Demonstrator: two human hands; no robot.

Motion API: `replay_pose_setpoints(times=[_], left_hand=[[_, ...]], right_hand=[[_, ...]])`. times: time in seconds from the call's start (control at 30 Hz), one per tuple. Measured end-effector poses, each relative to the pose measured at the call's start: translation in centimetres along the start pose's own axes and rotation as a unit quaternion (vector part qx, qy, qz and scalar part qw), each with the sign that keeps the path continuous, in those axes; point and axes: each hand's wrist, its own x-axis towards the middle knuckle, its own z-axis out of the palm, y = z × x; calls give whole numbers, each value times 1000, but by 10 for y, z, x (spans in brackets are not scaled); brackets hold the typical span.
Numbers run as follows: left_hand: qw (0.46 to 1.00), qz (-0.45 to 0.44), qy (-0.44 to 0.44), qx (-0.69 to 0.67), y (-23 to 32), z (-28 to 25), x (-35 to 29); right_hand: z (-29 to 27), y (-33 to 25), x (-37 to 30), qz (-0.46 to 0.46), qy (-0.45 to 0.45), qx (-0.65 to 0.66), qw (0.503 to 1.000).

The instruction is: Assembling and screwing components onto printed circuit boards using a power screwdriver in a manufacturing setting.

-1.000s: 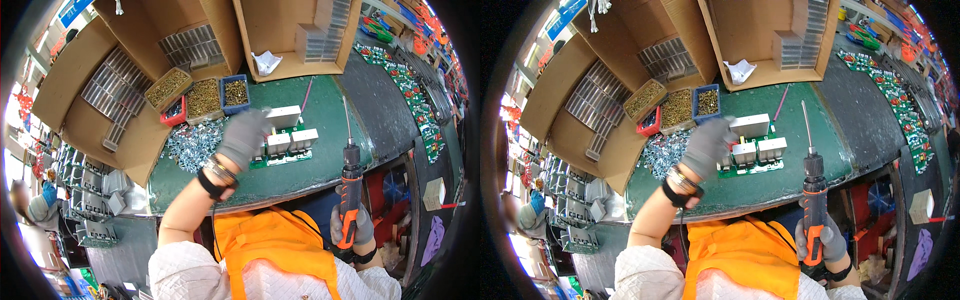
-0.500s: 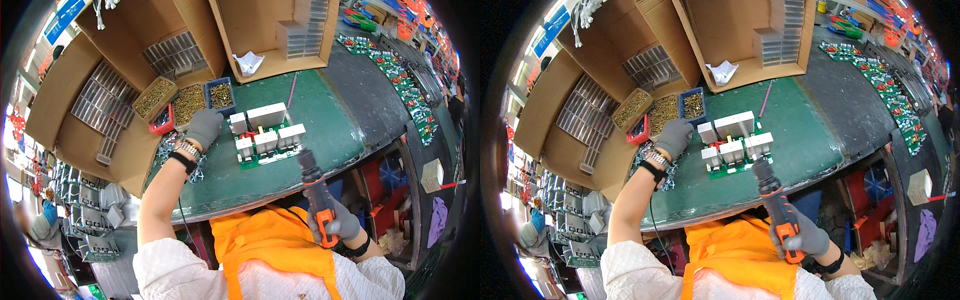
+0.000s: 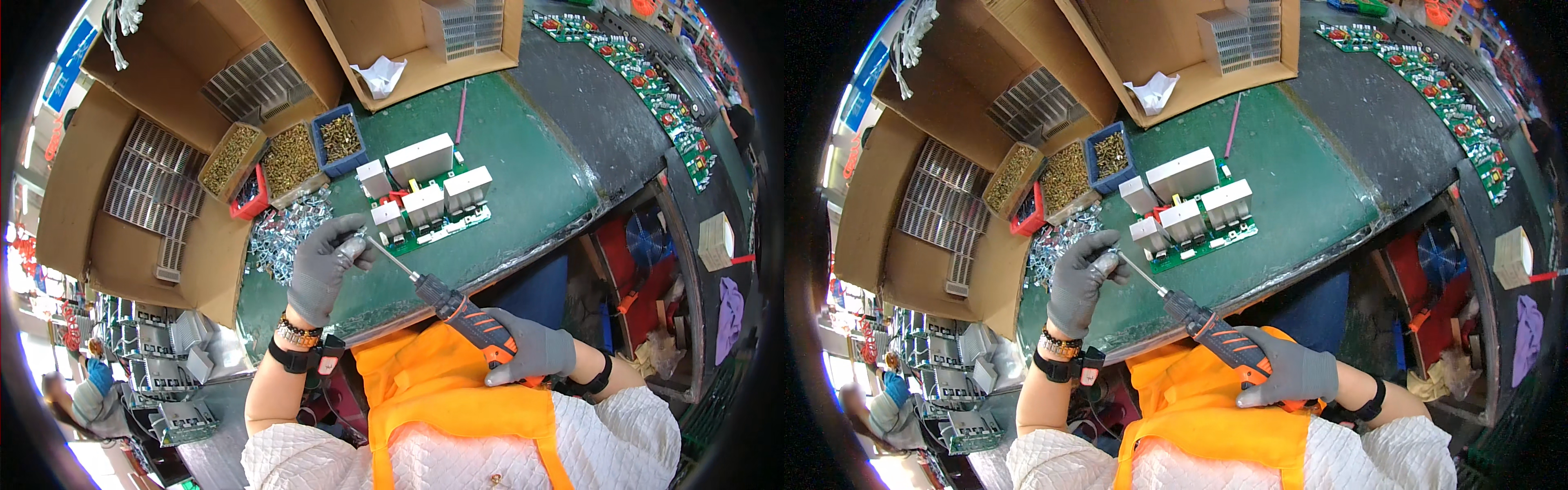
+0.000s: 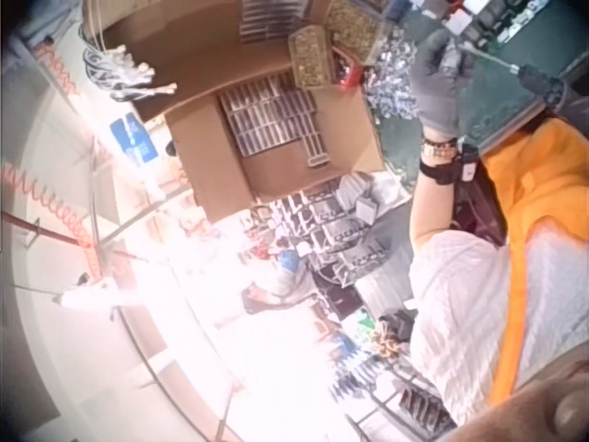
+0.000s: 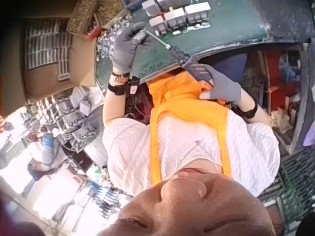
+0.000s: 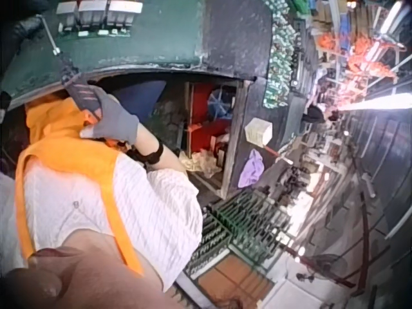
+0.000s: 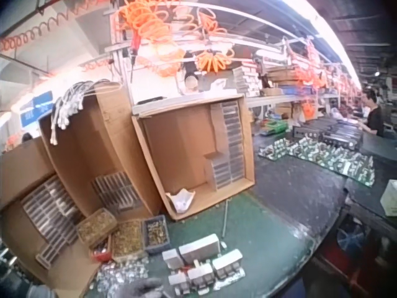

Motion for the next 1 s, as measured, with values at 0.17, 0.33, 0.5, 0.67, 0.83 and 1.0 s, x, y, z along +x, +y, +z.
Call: replay_pose_setpoints(times=[0.17, 0.33, 0.5, 0.67, 0.83, 1.0], left_hand=[[1000, 10, -10, 10, -11, -2, -5], [999, 13, 2, 38, -14, -2, -7], [999, 35, 13, 32, -15, 3, -13], [996, 64, 37, 52, -18, 10, -19], [988, 108, 60, 97, -23, 12, -21], [857, 370, 46, 355, -30, 14, -20]], right_hand=[[5, 7, 0, -24, 30, -72, 997], [8, 11, -5, -3, 8, -8, 1000], [13, 14, -4, -27, 22, -26, 999], [14, 16, -9, -32, 21, -29, 999], [12, 23, -12, -29, 14, -5, 999], [10, 37, -13, -16, -150, 249, 957]])
